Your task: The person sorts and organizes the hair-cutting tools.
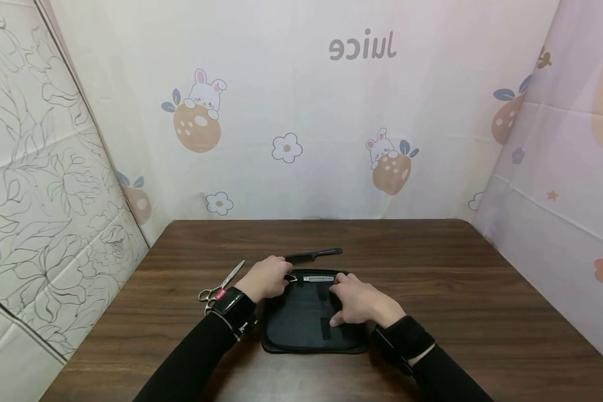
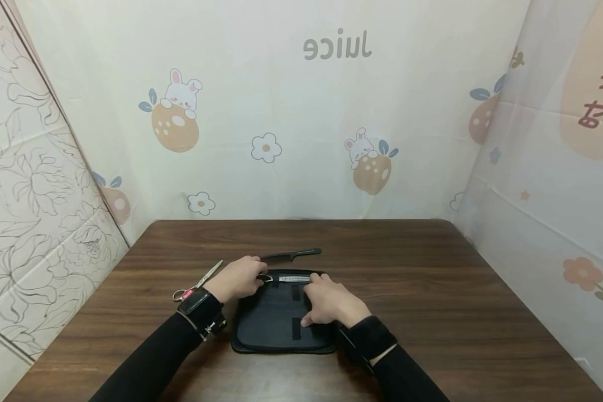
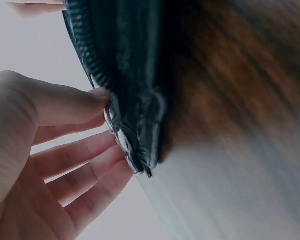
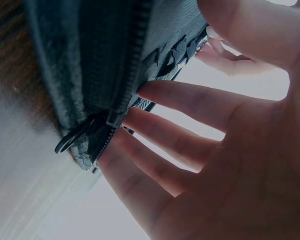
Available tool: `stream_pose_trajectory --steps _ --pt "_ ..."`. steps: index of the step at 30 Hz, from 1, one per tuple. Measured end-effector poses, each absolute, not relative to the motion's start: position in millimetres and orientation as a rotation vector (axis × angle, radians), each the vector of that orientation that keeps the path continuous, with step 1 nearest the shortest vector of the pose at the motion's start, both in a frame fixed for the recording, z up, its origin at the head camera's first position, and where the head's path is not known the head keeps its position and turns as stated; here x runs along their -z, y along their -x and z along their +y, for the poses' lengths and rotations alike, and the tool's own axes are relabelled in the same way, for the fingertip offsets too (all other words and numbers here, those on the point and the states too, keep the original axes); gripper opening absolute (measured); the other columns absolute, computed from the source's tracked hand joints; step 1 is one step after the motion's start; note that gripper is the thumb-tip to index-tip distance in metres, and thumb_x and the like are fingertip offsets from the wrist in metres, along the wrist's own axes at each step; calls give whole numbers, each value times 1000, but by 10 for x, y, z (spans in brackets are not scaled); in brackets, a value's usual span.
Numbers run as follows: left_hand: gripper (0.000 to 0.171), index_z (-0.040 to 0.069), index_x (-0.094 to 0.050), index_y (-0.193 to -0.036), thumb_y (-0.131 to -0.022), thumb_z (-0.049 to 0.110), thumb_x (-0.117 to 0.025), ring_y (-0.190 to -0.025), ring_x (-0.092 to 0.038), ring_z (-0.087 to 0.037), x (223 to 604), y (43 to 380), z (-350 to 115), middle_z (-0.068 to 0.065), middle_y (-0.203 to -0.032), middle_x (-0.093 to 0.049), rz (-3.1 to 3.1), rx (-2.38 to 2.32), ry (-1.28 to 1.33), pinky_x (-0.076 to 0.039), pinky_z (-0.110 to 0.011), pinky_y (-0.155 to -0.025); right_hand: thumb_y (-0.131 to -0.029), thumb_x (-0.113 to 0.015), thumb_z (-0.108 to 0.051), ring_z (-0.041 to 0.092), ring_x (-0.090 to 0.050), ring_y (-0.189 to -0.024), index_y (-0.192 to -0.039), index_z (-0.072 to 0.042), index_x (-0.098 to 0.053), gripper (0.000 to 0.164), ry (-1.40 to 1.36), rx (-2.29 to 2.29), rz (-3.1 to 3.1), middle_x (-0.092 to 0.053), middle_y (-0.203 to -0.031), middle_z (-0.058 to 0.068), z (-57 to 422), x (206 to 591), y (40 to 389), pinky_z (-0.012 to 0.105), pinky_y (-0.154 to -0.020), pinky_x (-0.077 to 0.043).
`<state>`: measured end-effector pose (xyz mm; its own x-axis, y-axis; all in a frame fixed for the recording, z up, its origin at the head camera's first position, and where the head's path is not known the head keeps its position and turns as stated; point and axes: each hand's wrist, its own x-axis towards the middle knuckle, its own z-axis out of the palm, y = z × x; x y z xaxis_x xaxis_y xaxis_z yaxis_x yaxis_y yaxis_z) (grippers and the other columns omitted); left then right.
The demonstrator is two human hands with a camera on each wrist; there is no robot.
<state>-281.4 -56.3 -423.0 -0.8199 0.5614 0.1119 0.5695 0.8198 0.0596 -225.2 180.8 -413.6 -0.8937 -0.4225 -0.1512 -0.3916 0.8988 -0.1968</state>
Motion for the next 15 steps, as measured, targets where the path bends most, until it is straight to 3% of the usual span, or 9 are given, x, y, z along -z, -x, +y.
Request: stream_pose_trajectory --steps 15 --pt "10 10 -77 -103 -94 10 -73 -100 -67 -24 4233 2833 -504 -7 -102 -72 -2860 131 930 -54 -40 -86 -81 -88 -34 29 -49 -119 -132 -1 -65 64 633 260 2873 -53 -128 9 1814 4117 2227 49 -91 -49"
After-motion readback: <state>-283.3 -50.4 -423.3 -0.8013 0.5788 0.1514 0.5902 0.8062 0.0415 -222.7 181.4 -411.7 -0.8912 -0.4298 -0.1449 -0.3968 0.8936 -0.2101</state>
